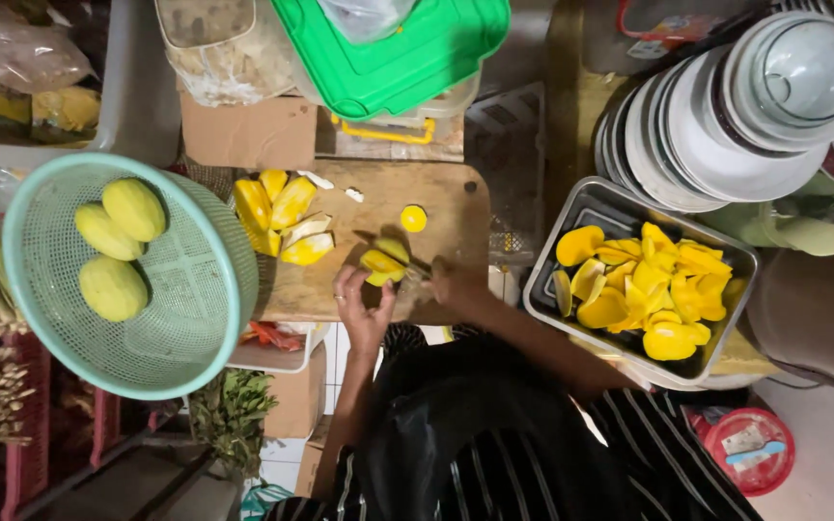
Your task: Peeling and slicing mangoes on a wooden board.
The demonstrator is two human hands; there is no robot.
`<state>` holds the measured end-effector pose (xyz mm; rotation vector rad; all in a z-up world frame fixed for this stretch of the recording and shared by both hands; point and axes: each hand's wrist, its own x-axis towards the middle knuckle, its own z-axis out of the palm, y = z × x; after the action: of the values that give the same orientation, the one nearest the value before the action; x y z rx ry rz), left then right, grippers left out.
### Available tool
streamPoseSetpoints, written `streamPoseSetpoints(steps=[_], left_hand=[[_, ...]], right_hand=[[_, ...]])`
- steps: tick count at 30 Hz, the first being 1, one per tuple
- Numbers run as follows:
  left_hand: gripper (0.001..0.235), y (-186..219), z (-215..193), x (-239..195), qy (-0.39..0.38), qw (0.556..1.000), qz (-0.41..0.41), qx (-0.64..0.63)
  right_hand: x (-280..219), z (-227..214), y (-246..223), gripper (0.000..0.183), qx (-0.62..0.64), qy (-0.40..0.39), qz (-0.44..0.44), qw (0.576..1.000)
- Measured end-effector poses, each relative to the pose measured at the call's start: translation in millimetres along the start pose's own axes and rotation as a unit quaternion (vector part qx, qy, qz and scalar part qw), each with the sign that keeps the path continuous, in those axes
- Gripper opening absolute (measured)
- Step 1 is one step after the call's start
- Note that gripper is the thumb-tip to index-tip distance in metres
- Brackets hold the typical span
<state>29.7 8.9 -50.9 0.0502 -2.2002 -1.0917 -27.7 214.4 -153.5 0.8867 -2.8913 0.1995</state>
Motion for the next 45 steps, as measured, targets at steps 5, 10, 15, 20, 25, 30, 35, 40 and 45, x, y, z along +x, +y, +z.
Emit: streamPoseSetpoints(steps=[5, 10, 15, 20, 25, 30, 35, 40, 45], left_hand=[[0.043, 9.8, -11.0, 12.9, -0.04, 0.998, -0.03, -0.031], [0.069, 30.2, -1.1, 16.9, -0.049, 0.987, -0.153, 0.024], [0.063, 19.1, -12.3, 29.6, -0.111, 0.972, -0.202, -0.054], [0.069, 14.4, -28.2, 48.3, -0.215, 0.961, -0.153, -0.078], [0.028, 30.8, -27.2, 48.5, -0.11, 0.993, -0.031, -0.011], [0.022, 23.3, -26.5, 38.7, -0.084, 0.996, -0.023, -0.005], [0.02, 25.7, -25.3, 37.1, -0.062, 0.997, -0.022, -0.045], [0.02, 22.5, -21.8, 37.5, -0.056, 0.998, -0.003, -0.038], [0.018, 19.3, -20.4, 41.1, -0.058, 0.997, 0.013, -0.041]], right_hand=[[22.2, 18.7, 30.7, 0.026, 0.292, 0.002, -0.06, 0.955], [8.3, -8.2, -3.2, 0.032, 0.211, 0.002, 0.029, 0.977], [3.3, -19.5, -10.5, 0.033, 0.259, -0.099, 0.125, 0.953], [12.6, -100.8, -21.7, 0.037, 0.299, -0.143, 0.15, 0.931], [-20.7, -111.8, -32.2, 0.034, 0.145, -0.032, 0.053, 0.987], [-68.3, -86.7, -54.7, 0.045, 0.012, 0.141, -0.041, 0.989], [-79.9, -84.5, -72.9, 0.037, -0.044, 0.074, 0.049, 0.995], [-60.7, -93.4, -85.5, 0.028, -0.063, 0.097, 0.042, 0.992], [-42.8, -82.1, -101.4, 0.036, -0.036, 0.098, 0.059, 0.993]])
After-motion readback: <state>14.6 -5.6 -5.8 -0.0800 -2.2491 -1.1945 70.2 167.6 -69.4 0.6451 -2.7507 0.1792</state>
